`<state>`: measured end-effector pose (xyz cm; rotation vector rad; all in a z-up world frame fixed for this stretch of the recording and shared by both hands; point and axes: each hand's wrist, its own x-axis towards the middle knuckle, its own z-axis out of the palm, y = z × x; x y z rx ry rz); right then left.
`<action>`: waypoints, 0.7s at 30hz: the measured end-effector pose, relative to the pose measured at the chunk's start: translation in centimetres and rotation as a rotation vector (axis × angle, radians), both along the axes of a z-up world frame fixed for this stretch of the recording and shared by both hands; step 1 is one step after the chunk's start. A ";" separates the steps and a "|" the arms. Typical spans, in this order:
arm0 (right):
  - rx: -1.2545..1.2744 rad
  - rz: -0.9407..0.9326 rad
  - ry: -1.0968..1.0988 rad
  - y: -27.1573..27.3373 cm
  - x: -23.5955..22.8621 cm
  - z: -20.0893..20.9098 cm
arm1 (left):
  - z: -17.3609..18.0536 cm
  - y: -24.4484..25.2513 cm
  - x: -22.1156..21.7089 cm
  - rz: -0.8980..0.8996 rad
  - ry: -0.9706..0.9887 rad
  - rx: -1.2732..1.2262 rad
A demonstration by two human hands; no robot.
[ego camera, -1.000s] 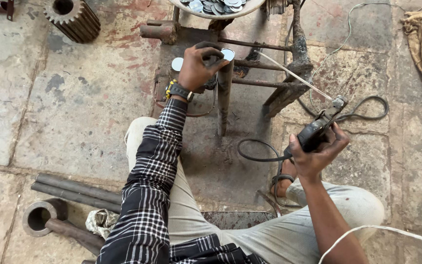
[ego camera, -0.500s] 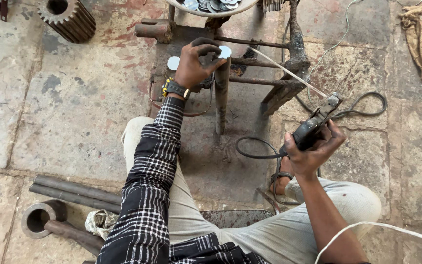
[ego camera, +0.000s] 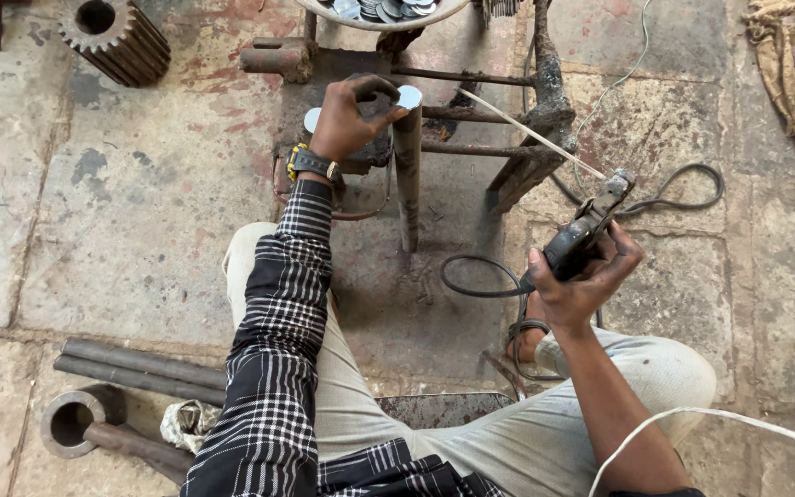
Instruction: The person is welding small metal pipes and circular metal plates together on a fabrication stand, using a welding torch to create joints while holding the pieces in place by hand.
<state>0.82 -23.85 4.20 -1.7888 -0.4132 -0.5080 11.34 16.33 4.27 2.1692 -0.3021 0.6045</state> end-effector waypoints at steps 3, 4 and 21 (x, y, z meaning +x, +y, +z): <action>0.016 0.004 0.008 0.1 0.0 0.0 | 0.2 -0.3 -0.2 0.039 0.067 -0.041; 0.027 0.006 0.013 0.1 0.1 0.0 | 0.4 -0.2 -0.3 0.046 0.017 -0.018; 0.011 0.023 -0.003 0.4 0.0 -0.1 | 1.2 -0.7 -1.4 0.106 -0.061 -0.018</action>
